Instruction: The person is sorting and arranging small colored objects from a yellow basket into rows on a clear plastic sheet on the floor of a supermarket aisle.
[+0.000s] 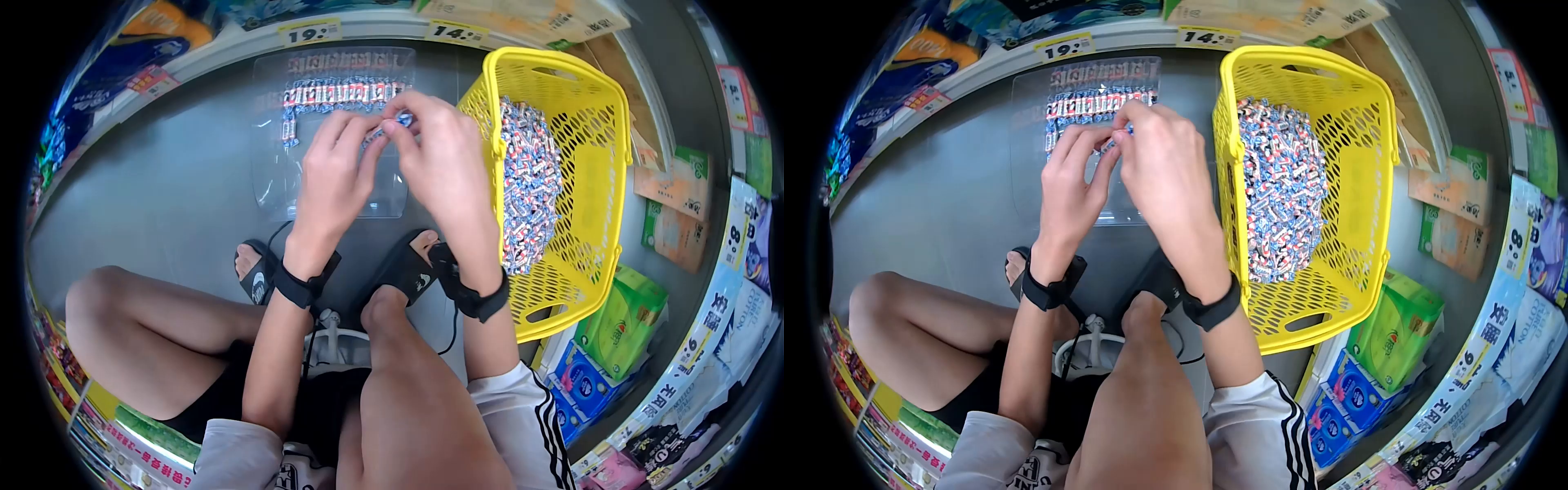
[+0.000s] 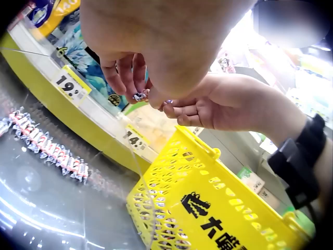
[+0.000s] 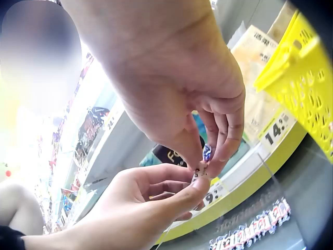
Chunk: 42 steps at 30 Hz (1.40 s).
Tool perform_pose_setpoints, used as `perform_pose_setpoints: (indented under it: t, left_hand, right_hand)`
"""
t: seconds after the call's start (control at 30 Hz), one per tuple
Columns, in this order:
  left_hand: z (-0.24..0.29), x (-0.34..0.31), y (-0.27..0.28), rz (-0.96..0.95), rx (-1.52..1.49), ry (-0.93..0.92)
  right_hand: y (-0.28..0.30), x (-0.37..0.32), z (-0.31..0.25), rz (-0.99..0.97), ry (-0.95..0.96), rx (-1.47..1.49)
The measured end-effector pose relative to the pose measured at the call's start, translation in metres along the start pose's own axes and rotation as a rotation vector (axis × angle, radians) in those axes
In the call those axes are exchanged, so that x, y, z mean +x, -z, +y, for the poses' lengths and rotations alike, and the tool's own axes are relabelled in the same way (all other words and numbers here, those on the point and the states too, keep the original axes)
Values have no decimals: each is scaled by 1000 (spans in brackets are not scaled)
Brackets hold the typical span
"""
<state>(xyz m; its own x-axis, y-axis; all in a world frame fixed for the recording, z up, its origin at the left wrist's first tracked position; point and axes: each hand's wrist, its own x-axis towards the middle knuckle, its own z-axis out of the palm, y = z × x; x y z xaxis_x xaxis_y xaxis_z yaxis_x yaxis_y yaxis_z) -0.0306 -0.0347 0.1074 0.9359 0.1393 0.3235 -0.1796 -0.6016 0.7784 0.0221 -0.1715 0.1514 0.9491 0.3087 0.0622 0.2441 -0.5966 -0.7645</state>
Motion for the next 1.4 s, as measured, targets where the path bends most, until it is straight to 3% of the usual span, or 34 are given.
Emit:
perform_pose_setpoints:
  t: [0.1,0.2,0.33,0.47,0.57,0.87,1.07,1.23,1.4]
  left_hand:
    - [-19,-9,10,64,86,153]
    - [-42,-16,15,106,125,287]
    - [-75,-27,16,109,161,472]
    - [-104,-43,14,34,279,477]
    - [-113,-55,10,3,417,507]
    - [-136,-63,8,-234,322,561]
    - [-148,-64,5,-211,329,510]
    - [-148,-64,4,-199,346,495]
    - [-149,-65,4,-210,372,522]
  right_hand:
    - [-39,16,-2,-30,31,-9]
    - [-76,31,0,-160,-119,104]
    - [-124,45,14,-274,-133,52]
    - [-162,58,31,-367,-196,9]
    - [-192,66,55,-342,-116,-36]
    - [-223,65,55,-311,-252,49]
    - [-229,60,60,-230,-183,50]
    - [-233,58,58,-321,-276,23]
    - [-247,56,65,-277,-280,32]
